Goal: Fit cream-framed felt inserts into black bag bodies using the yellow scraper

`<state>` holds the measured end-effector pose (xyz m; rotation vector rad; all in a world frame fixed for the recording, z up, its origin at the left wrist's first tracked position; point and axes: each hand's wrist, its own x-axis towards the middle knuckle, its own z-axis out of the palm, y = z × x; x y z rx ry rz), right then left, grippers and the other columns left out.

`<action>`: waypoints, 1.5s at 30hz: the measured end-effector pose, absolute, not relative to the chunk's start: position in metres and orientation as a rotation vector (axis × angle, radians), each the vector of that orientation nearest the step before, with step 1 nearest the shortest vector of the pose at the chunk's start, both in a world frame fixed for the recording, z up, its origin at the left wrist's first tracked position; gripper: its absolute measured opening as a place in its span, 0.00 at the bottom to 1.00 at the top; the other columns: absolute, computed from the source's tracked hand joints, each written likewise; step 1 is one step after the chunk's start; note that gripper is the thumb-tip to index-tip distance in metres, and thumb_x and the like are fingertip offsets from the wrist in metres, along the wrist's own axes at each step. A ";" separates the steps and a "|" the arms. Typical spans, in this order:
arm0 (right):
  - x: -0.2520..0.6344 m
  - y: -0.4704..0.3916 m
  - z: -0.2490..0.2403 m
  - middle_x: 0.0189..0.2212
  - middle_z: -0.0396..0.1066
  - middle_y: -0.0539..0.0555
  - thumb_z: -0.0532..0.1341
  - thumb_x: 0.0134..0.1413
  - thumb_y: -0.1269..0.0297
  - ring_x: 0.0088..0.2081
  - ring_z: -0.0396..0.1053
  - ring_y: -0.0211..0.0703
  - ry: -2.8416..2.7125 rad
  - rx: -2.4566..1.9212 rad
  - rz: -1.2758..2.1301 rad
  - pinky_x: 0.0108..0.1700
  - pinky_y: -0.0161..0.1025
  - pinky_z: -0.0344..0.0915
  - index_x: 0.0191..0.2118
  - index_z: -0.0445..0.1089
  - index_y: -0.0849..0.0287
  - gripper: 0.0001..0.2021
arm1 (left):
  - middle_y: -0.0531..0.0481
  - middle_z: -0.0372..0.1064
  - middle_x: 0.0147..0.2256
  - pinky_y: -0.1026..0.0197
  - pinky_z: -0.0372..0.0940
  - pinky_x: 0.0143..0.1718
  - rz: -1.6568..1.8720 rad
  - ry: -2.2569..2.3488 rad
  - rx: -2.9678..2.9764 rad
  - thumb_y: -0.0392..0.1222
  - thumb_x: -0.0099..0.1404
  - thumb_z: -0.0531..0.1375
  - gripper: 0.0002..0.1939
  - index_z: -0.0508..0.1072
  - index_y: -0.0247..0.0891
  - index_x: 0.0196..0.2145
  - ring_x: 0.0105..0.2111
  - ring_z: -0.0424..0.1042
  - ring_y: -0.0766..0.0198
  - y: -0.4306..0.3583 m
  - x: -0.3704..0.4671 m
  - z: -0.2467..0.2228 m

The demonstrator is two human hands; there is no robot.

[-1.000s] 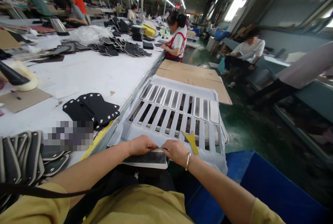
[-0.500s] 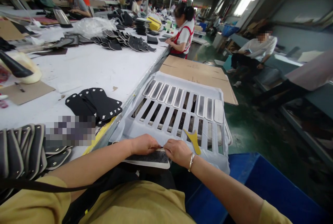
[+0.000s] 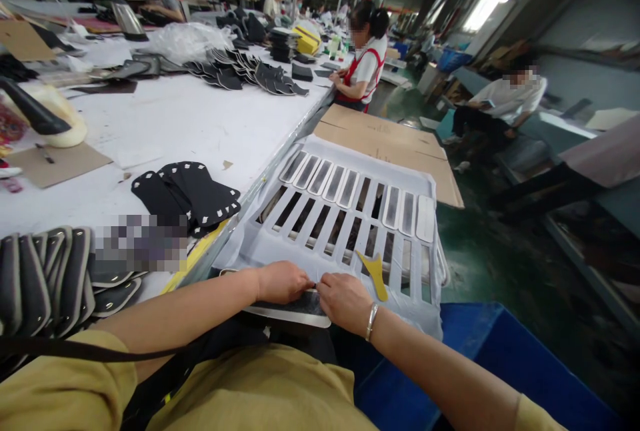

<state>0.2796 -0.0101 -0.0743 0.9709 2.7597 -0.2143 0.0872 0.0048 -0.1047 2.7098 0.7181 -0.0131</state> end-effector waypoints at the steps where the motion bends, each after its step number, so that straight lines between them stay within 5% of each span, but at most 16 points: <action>1: 0.278 -0.011 -0.073 0.32 0.68 0.57 0.51 0.59 0.67 0.33 0.66 0.45 2.765 0.950 -0.197 0.34 0.40 0.59 0.35 0.69 0.63 0.10 | 0.44 0.73 0.33 0.61 0.64 0.32 -0.009 0.730 2.729 0.34 0.61 0.52 0.11 0.71 0.34 0.39 0.33 0.73 0.56 0.002 0.087 -0.106; 7: 0.270 -0.021 -0.074 0.33 0.68 0.62 0.52 0.55 0.73 0.36 0.65 0.51 2.809 0.772 -0.056 0.36 0.45 0.59 0.38 0.69 0.68 0.10 | 0.40 0.72 0.38 0.59 0.65 0.37 0.110 0.809 2.680 0.36 0.61 0.53 0.13 0.69 0.34 0.43 0.36 0.72 0.55 -0.010 0.083 -0.107; 14: 0.266 0.004 -0.066 0.30 0.71 0.59 0.52 0.56 0.67 0.34 0.68 0.44 2.737 1.126 -0.539 0.37 0.39 0.61 0.29 0.73 0.64 0.13 | 0.48 0.70 0.48 0.63 0.62 0.46 0.069 1.025 2.130 0.38 0.54 0.59 0.32 0.59 0.40 0.58 0.45 0.70 0.59 -0.002 0.033 -0.092; 23: 0.272 0.039 -0.093 0.27 0.74 0.49 0.53 0.57 0.61 0.30 0.70 0.37 2.568 1.212 -1.168 0.31 0.30 0.64 0.32 0.75 0.59 0.14 | 0.48 0.71 0.47 0.63 0.61 0.45 0.098 1.003 2.240 0.43 0.60 0.56 0.22 0.67 0.43 0.53 0.45 0.70 0.58 -0.002 0.030 -0.091; 27: 0.279 0.034 -0.089 0.32 0.74 0.50 0.57 0.54 0.64 0.35 0.70 0.38 2.585 1.228 -1.265 0.37 0.31 0.65 0.35 0.75 0.59 0.10 | 0.50 0.74 0.42 0.67 0.61 0.39 0.193 0.957 2.365 0.41 0.63 0.53 0.16 0.70 0.45 0.49 0.40 0.72 0.61 0.001 0.050 -0.095; 34: 0.290 0.008 -0.098 0.33 0.73 0.53 0.54 0.58 0.68 0.36 0.69 0.37 2.961 1.171 -0.968 0.41 0.33 0.64 0.36 0.73 0.58 0.10 | 0.55 0.76 0.37 0.69 0.60 0.35 0.180 0.858 2.451 0.34 0.61 0.54 0.13 0.74 0.46 0.40 0.37 0.73 0.64 0.009 0.067 -0.106; 45: 0.278 -0.008 -0.086 0.33 0.67 0.58 0.52 0.55 0.73 0.34 0.64 0.46 2.817 0.767 -0.193 0.35 0.40 0.63 0.40 0.69 0.66 0.10 | 0.43 0.73 0.33 0.62 0.62 0.29 -0.091 0.781 2.706 0.32 0.62 0.52 0.11 0.72 0.34 0.38 0.30 0.73 0.58 0.001 0.085 -0.102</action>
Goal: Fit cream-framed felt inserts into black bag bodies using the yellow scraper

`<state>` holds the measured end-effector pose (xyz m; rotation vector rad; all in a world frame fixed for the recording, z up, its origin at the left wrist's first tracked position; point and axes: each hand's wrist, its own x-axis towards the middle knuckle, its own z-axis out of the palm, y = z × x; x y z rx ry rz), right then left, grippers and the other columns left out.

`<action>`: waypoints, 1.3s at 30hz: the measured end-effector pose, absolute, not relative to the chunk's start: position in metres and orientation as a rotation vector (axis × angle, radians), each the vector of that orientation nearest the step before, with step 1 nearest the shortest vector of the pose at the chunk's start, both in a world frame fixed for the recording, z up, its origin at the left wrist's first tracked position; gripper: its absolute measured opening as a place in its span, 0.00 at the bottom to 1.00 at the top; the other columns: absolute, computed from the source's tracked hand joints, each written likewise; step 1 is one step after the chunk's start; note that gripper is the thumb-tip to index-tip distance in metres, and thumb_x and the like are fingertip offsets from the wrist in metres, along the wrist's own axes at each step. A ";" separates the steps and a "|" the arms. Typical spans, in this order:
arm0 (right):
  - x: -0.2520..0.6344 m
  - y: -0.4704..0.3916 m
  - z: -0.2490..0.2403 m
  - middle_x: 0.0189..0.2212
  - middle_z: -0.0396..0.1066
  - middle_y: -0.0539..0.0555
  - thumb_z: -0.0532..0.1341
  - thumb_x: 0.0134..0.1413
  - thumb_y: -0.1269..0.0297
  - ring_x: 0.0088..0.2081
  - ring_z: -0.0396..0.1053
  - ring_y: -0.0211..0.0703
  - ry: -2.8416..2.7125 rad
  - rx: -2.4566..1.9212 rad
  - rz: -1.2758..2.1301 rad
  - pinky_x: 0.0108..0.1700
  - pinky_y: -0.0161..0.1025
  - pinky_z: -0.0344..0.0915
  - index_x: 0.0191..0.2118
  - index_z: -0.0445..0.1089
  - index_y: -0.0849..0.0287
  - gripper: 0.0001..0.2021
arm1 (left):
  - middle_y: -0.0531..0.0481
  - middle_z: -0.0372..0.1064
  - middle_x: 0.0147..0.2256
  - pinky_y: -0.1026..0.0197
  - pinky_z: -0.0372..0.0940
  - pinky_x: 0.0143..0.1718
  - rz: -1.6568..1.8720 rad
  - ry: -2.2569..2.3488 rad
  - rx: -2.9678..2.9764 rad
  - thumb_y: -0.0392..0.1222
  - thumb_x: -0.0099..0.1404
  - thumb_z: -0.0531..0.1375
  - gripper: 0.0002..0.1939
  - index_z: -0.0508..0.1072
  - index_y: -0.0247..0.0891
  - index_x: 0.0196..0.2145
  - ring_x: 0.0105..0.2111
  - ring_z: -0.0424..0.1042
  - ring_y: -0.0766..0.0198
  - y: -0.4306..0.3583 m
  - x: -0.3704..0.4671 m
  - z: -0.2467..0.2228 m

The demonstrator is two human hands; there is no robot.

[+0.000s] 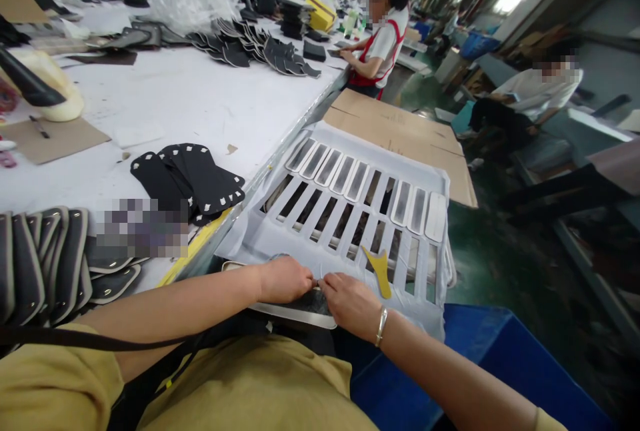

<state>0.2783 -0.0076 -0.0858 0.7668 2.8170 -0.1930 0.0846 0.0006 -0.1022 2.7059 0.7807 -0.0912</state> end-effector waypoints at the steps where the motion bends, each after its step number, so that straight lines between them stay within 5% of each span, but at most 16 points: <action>1: 0.276 -0.012 -0.085 0.34 0.66 0.60 0.52 0.55 0.73 0.34 0.64 0.47 2.807 0.730 -0.123 0.34 0.42 0.62 0.40 0.69 0.67 0.11 | 0.42 0.72 0.32 0.61 0.63 0.29 -0.085 0.780 2.717 0.32 0.61 0.52 0.10 0.71 0.33 0.37 0.29 0.73 0.57 -0.002 0.087 -0.102; 5: 0.267 -0.022 -0.078 0.35 0.66 0.66 0.51 0.53 0.75 0.38 0.63 0.53 2.743 0.691 0.007 0.34 0.46 0.61 0.39 0.70 0.70 0.12 | 0.39 0.72 0.34 0.59 0.64 0.31 -0.053 0.829 2.700 0.33 0.60 0.53 0.09 0.71 0.30 0.37 0.31 0.73 0.54 -0.010 0.087 -0.097; 14: 0.268 0.043 -0.081 0.33 0.73 0.54 0.45 0.63 0.60 0.35 0.68 0.41 2.545 1.009 -0.927 0.39 0.36 0.62 0.36 0.73 0.62 0.20 | 0.50 0.70 0.49 0.64 0.60 0.49 0.177 1.025 2.218 0.37 0.60 0.55 0.23 0.65 0.41 0.54 0.47 0.70 0.60 -0.003 0.020 -0.097; 23: 0.263 0.061 -0.111 0.42 0.73 0.50 0.47 0.59 0.46 0.44 0.69 0.42 2.323 0.790 -1.460 0.46 0.33 0.63 0.49 0.70 0.59 0.26 | 0.49 0.72 0.44 0.67 0.63 0.43 0.258 0.890 2.477 0.33 0.63 0.51 0.17 0.69 0.42 0.48 0.42 0.72 0.63 -0.010 0.023 -0.113; 29: 0.252 0.063 -0.111 0.44 0.72 0.53 0.49 0.57 0.46 0.45 0.68 0.45 2.312 0.758 -1.469 0.49 0.37 0.61 0.49 0.70 0.58 0.25 | 0.43 0.71 0.46 0.63 0.65 0.42 0.220 0.827 2.659 0.32 0.64 0.50 0.16 0.68 0.36 0.48 0.41 0.72 0.61 -0.012 0.022 -0.116; 39: 0.236 0.061 -0.110 0.45 0.71 0.51 0.50 0.58 0.48 0.46 0.67 0.44 2.338 0.627 -1.500 0.50 0.37 0.60 0.53 0.66 0.56 0.24 | 0.49 0.75 0.38 0.67 0.64 0.38 0.163 0.940 2.471 0.36 0.65 0.50 0.14 0.72 0.41 0.44 0.36 0.73 0.63 -0.005 0.023 -0.112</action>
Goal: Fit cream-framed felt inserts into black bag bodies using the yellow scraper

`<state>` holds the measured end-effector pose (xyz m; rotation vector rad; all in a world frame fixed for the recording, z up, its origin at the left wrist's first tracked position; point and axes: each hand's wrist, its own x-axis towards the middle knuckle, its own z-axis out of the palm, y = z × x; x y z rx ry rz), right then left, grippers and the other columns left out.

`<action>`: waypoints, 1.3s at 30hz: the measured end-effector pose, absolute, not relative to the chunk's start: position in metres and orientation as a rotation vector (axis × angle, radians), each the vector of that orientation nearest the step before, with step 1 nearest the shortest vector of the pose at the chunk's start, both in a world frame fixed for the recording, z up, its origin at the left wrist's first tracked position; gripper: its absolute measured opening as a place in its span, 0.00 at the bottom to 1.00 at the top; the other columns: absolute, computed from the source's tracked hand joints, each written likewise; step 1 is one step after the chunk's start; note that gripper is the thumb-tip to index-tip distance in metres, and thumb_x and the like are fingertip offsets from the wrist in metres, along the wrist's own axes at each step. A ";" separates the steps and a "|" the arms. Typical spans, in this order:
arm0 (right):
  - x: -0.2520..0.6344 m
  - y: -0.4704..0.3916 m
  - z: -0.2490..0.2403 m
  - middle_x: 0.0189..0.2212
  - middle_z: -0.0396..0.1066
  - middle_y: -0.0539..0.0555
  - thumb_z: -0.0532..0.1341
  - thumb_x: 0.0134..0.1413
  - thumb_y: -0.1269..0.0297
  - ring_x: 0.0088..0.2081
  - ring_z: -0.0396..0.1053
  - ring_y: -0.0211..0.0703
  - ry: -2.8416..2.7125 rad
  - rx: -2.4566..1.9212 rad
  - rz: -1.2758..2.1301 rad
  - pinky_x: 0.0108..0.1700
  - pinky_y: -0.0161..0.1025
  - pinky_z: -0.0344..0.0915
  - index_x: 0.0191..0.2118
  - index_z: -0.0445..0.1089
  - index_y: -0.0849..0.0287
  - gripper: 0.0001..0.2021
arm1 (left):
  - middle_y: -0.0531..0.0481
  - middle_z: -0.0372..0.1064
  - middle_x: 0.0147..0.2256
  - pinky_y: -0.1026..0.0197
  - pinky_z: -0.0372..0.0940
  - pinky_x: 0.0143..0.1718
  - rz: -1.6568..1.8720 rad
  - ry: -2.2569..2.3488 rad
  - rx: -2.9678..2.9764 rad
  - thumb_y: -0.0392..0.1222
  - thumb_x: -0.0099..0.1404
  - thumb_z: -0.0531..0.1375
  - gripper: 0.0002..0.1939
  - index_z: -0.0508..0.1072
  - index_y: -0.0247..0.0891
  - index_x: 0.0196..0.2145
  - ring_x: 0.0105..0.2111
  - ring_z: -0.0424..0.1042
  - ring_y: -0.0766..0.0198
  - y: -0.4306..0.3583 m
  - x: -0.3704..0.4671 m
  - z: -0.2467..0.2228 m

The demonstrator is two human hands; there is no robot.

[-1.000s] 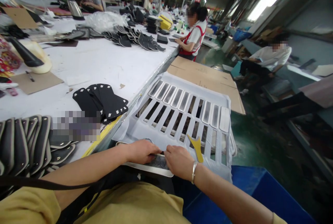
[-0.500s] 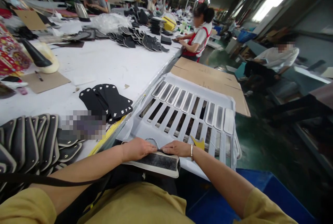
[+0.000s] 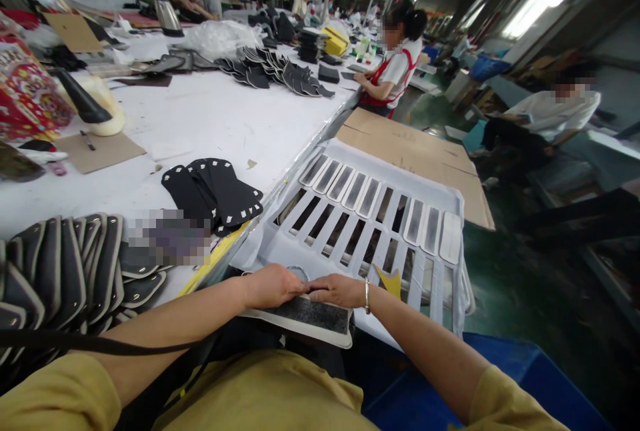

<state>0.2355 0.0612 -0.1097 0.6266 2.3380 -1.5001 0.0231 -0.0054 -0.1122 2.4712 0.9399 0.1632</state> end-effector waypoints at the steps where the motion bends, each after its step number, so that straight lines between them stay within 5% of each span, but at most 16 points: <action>1: 0.237 0.063 -0.109 0.47 0.70 0.52 0.51 0.57 0.48 0.48 0.66 0.45 2.315 0.606 -1.528 0.51 0.37 0.59 0.54 0.65 0.56 0.25 | 0.50 0.75 0.37 0.67 0.63 0.38 0.161 0.947 2.431 0.37 0.65 0.51 0.13 0.73 0.41 0.43 0.36 0.73 0.64 -0.004 0.022 -0.111; 14: 0.246 0.059 -0.122 0.47 0.70 0.52 0.48 0.57 0.43 0.47 0.66 0.44 2.246 0.642 -1.602 0.51 0.37 0.60 0.53 0.66 0.57 0.28 | 0.49 0.73 0.43 0.68 0.62 0.44 0.086 0.878 2.259 0.35 0.61 0.54 0.20 0.70 0.42 0.51 0.42 0.72 0.62 0.000 0.016 -0.099; 29: 0.223 0.058 -0.117 0.37 0.73 0.55 0.51 0.57 0.50 0.39 0.68 0.45 2.371 0.632 -1.398 0.44 0.39 0.62 0.44 0.72 0.60 0.21 | 0.44 0.74 0.35 0.61 0.65 0.35 0.064 1.015 2.507 0.38 0.63 0.51 0.14 0.69 0.37 0.45 0.34 0.73 0.57 -0.017 0.022 -0.101; 34: 0.221 0.061 -0.117 0.46 0.70 0.56 0.50 0.58 0.48 0.46 0.66 0.47 2.383 0.584 -1.440 0.50 0.39 0.60 0.51 0.68 0.58 0.24 | 0.50 0.73 0.45 0.66 0.63 0.44 0.163 1.009 2.176 0.36 0.58 0.57 0.22 0.68 0.43 0.51 0.43 0.72 0.61 -0.005 -0.016 -0.101; 39: 0.219 0.064 -0.116 0.49 0.68 0.57 0.49 0.58 0.46 0.49 0.65 0.47 2.361 0.538 -1.509 0.53 0.40 0.58 0.53 0.66 0.59 0.26 | 0.51 0.72 0.45 0.70 0.62 0.46 0.290 0.967 2.010 0.38 0.63 0.55 0.16 0.72 0.41 0.48 0.43 0.72 0.66 -0.003 -0.038 -0.107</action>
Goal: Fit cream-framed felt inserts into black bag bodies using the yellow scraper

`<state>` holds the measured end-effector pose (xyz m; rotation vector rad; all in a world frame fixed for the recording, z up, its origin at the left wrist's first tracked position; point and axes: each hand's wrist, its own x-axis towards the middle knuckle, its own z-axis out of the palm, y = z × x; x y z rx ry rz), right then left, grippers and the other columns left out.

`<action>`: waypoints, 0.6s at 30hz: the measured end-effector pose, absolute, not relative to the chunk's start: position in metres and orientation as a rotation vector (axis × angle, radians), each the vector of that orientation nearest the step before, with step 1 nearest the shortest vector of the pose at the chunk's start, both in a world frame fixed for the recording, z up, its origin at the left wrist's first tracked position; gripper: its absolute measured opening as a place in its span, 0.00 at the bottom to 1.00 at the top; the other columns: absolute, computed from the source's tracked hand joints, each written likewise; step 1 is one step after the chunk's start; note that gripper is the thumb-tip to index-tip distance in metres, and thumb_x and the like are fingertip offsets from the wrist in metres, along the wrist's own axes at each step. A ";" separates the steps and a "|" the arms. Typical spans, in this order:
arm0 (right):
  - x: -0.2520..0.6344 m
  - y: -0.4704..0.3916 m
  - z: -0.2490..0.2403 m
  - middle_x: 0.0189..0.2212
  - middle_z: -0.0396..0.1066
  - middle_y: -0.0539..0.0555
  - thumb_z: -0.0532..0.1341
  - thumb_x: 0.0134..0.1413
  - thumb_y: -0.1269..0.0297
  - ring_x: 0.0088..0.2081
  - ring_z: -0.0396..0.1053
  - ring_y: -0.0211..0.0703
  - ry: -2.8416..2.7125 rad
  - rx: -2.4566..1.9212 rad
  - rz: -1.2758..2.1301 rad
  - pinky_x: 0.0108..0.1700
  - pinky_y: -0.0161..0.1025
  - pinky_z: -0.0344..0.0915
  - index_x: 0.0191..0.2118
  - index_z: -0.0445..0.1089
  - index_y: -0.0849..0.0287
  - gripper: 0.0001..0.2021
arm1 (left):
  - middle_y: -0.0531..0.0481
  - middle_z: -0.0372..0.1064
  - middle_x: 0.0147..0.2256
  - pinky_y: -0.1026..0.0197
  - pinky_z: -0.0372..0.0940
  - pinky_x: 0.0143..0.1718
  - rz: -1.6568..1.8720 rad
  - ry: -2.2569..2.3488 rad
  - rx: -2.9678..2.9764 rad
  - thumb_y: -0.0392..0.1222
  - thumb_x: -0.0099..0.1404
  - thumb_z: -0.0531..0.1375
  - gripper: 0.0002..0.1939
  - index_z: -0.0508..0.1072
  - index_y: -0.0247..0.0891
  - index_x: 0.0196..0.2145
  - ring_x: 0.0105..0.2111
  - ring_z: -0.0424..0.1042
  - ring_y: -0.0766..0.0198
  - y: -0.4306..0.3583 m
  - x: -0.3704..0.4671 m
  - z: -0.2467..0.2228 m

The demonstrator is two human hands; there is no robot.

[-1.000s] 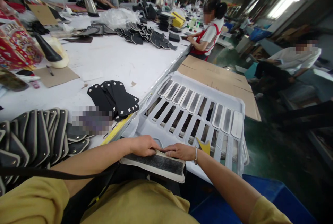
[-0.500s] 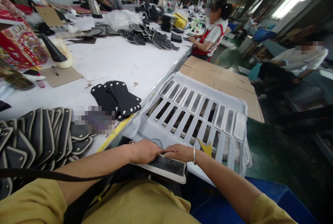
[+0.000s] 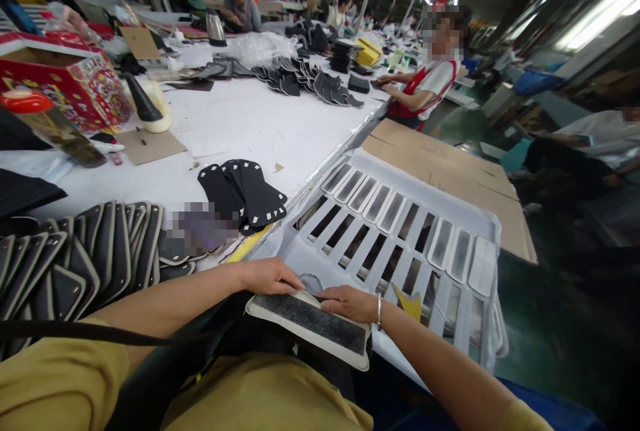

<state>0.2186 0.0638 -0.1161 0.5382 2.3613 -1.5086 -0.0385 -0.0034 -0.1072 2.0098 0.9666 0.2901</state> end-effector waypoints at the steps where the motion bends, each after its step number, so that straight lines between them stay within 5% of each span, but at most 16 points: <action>1: 0.217 0.064 -0.116 0.49 0.68 0.56 0.49 0.58 0.46 0.49 0.65 0.46 2.356 0.525 -1.528 0.53 0.39 0.58 0.53 0.66 0.59 0.26 | 0.50 0.73 0.45 0.70 0.62 0.46 0.311 0.955 2.039 0.38 0.64 0.54 0.15 0.72 0.41 0.48 0.43 0.72 0.66 -0.004 -0.038 -0.109; 18: 0.183 0.062 -0.113 0.46 0.69 0.56 0.50 0.59 0.48 0.48 0.65 0.44 2.429 0.475 -1.517 0.53 0.38 0.58 0.52 0.67 0.58 0.24 | 0.51 0.75 0.36 0.67 0.63 0.38 0.239 0.974 2.404 0.32 0.62 0.52 0.15 0.73 0.42 0.43 0.37 0.73 0.62 -0.012 -0.028 -0.109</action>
